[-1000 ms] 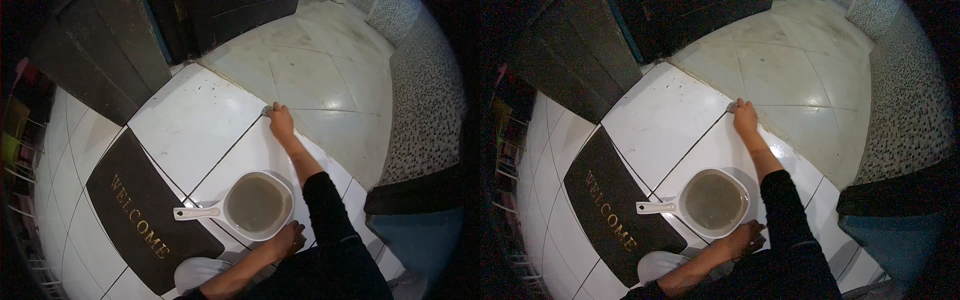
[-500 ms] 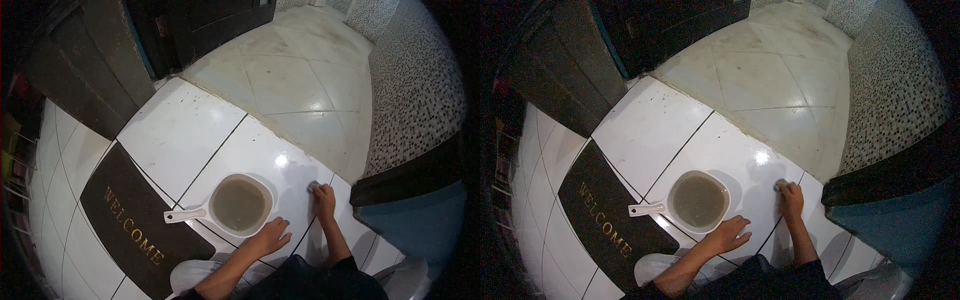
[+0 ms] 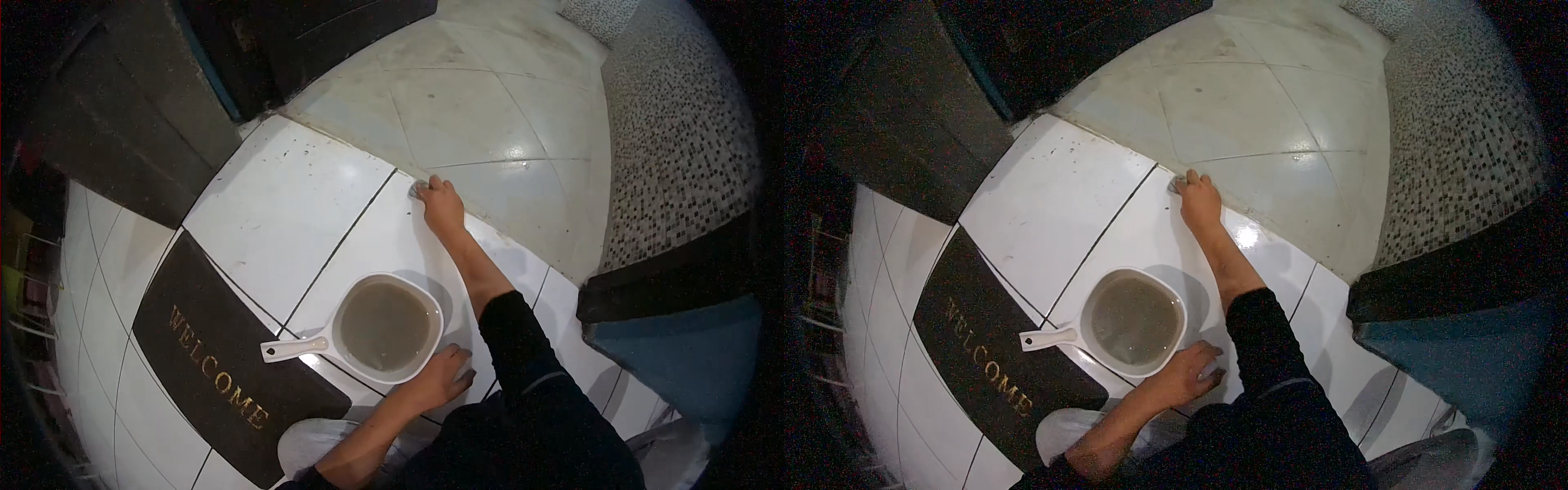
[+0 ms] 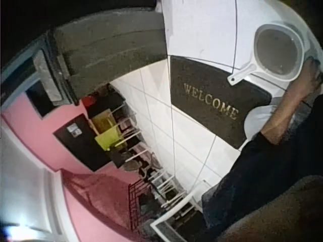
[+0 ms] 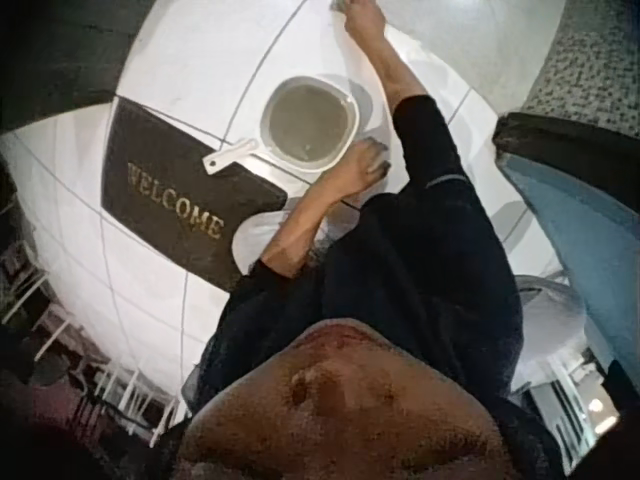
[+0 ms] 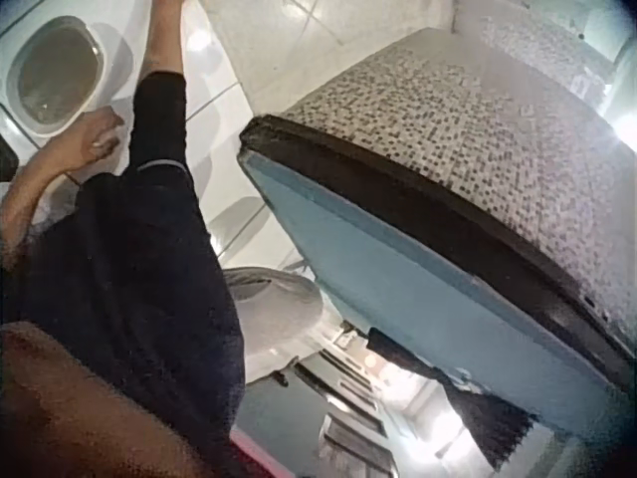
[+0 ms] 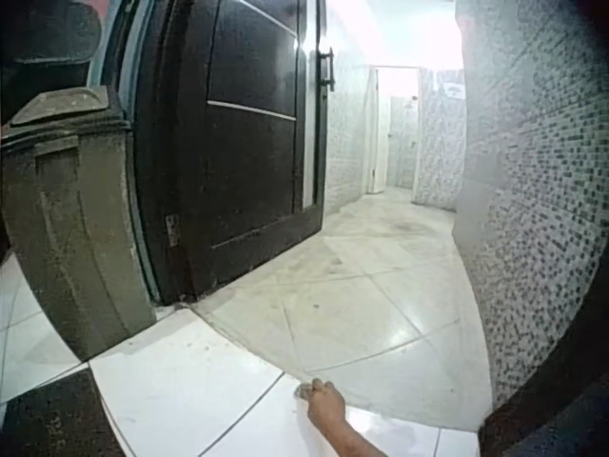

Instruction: The person scrapes material from a joint between floor tiles using a tool, wipes the surface with a cloth, and applies white filler to the joint.

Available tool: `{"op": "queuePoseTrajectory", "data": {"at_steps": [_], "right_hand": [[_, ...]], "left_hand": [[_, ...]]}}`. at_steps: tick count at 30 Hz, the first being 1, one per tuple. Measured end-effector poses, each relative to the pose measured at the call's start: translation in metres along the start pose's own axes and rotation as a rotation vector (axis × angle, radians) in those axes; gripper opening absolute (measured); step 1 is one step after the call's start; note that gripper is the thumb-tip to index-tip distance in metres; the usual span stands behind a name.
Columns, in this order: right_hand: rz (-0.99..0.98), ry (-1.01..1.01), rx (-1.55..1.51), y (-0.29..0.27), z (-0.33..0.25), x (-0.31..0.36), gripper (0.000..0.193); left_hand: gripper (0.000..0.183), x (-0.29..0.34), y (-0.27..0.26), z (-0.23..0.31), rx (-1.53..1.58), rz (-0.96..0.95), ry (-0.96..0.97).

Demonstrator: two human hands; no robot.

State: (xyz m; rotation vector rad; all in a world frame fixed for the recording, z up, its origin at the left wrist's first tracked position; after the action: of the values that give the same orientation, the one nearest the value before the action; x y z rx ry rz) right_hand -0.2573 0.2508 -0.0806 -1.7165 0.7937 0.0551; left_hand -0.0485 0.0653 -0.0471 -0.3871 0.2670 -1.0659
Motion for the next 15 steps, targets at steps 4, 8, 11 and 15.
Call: {"op": "queuePoseTrajectory", "data": {"at_steps": [4, 8, 11, 15], "right_hand": [[0.153, 0.226, -0.039, -0.054, 0.071, 0.055, 0.029], [0.143, 0.193, 0.186, -0.126, 0.128, 0.129, 0.029], [0.212, 0.256, 0.265, -0.162, 0.155, 0.164, 0.023], [0.274, 0.715, -0.103, -0.139, 0.177, 0.155, 0.009]], "left_hand": [[0.034, 0.001, -0.007, 0.007, 0.032, 0.010, -0.009], [0.034, 0.004, -0.012, 0.010, 0.014, -0.001, -0.039], [0.036, 0.002, -0.007, 0.011, -0.044, -0.039, -0.048], [0.038, 0.003, -0.001, 0.012, -0.145, -0.097, -0.052]]}}
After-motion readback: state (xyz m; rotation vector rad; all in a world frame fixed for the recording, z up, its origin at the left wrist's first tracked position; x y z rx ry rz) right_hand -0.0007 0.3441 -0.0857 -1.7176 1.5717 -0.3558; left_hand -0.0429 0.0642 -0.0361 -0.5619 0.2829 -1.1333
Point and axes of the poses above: each hand's wrist, its own x-axis away from the middle knuckle, its own y-axis out of the palm, z = x × y, the point moved 10 cm from there along -x, towards the middle knuckle, and after that the axes turned 11 degrees about z, right-handed, at the moved point
